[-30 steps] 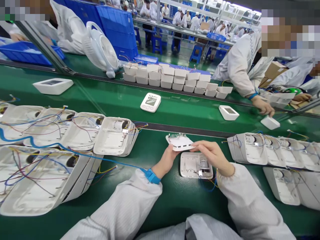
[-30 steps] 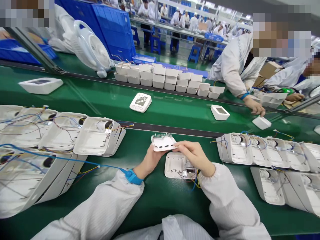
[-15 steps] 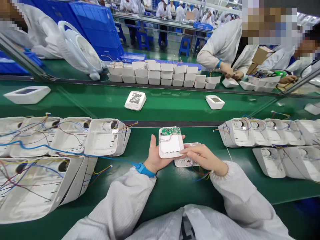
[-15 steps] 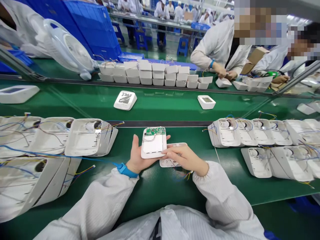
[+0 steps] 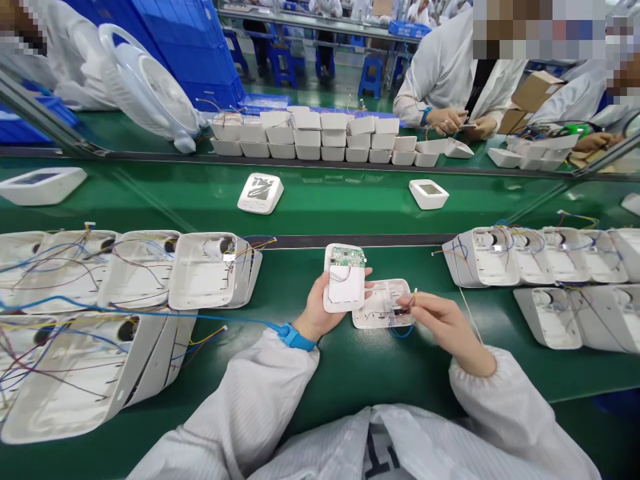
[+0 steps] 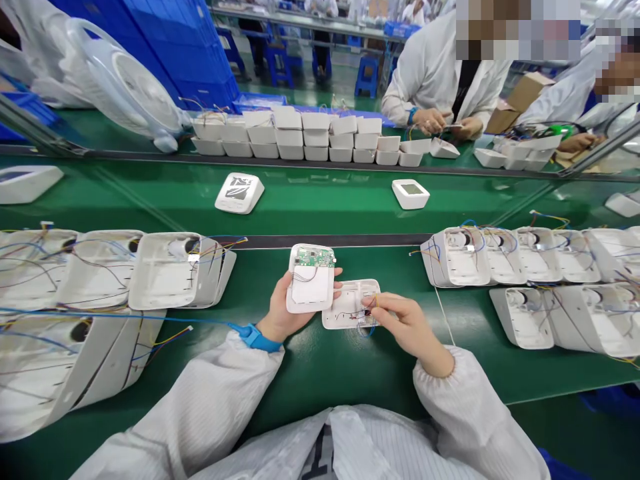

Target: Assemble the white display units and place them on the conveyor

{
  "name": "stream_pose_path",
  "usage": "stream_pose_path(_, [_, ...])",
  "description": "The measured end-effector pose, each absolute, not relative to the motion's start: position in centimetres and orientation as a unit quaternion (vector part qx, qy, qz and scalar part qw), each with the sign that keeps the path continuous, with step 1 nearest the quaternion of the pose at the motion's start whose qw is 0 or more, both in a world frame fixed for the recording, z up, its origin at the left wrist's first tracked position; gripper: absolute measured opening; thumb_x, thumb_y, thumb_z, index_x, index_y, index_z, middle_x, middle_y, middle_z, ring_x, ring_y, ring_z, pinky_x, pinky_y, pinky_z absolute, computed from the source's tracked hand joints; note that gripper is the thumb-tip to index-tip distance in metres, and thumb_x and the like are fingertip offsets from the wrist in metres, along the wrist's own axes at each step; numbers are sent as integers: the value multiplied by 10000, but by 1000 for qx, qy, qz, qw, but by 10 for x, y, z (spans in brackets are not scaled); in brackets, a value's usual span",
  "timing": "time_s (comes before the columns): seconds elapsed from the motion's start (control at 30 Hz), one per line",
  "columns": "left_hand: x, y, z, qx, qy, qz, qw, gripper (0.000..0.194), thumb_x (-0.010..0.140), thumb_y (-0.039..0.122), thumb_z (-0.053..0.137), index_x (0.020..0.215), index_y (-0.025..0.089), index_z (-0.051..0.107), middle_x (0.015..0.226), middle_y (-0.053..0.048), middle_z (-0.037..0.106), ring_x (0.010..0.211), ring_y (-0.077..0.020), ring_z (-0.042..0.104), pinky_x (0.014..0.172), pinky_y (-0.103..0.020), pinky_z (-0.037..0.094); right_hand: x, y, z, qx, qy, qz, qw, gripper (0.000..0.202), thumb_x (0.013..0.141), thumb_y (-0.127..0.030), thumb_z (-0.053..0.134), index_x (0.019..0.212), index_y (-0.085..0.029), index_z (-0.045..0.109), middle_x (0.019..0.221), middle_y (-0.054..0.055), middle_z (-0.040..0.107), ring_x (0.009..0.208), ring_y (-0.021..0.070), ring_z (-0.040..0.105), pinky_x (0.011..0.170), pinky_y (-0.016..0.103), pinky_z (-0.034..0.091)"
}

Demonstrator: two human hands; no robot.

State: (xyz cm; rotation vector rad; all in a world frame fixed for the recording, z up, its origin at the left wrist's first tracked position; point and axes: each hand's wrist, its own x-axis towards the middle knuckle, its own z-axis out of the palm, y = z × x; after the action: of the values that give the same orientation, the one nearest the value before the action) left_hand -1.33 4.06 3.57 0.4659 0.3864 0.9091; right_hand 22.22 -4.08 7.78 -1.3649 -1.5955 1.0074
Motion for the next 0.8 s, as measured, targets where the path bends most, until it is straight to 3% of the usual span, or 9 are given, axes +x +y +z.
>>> stream_pose_path(0.13, [-11,36,29,276,182,399,855,637,825,615,568,1204,110,653,1304,-179,632,1146,-352,623,1020,-483,453,196,-20,94,-496,-661,401,396,221,930,-380,594,996,-249,760,1021,65,755,967,202,695,860,343,554])
stream_pose_path(0.27, [-10,32,19,277,220,393,849,637,802,652,605,1177,139,656,1187,-129,691,1187,-317,597,1051,-436,421,171,6,95,-395,-724,414,384,210,935,-343,589,1002,-216,743,1171,80,707,1050,193,674,902,341,541])
stream_pose_path(0.43, [-11,32,15,274,258,379,845,573,787,619,640,1057,115,674,995,-104,718,973,-260,657,938,-392,478,161,12,87,-350,-757,414,364,236,960,-347,547,954,-190,723,1102,86,704,1026,180,666,916,329,523])
stream_pose_path(0.67, [-12,32,22,330,278,383,817,478,696,477,752,993,109,683,888,-77,716,769,-208,640,704,-309,492,168,8,86,-422,-729,414,343,263,970,-366,520,929,-192,713,784,11,687,700,122,604,647,247,487])
stream_pose_path(0.8, [-12,31,29,314,307,396,807,458,673,415,764,1014,115,698,914,-80,735,791,-226,667,722,-325,518,167,6,85,-463,-677,412,397,211,914,-375,614,934,-212,746,932,43,719,822,151,651,721,275,516])
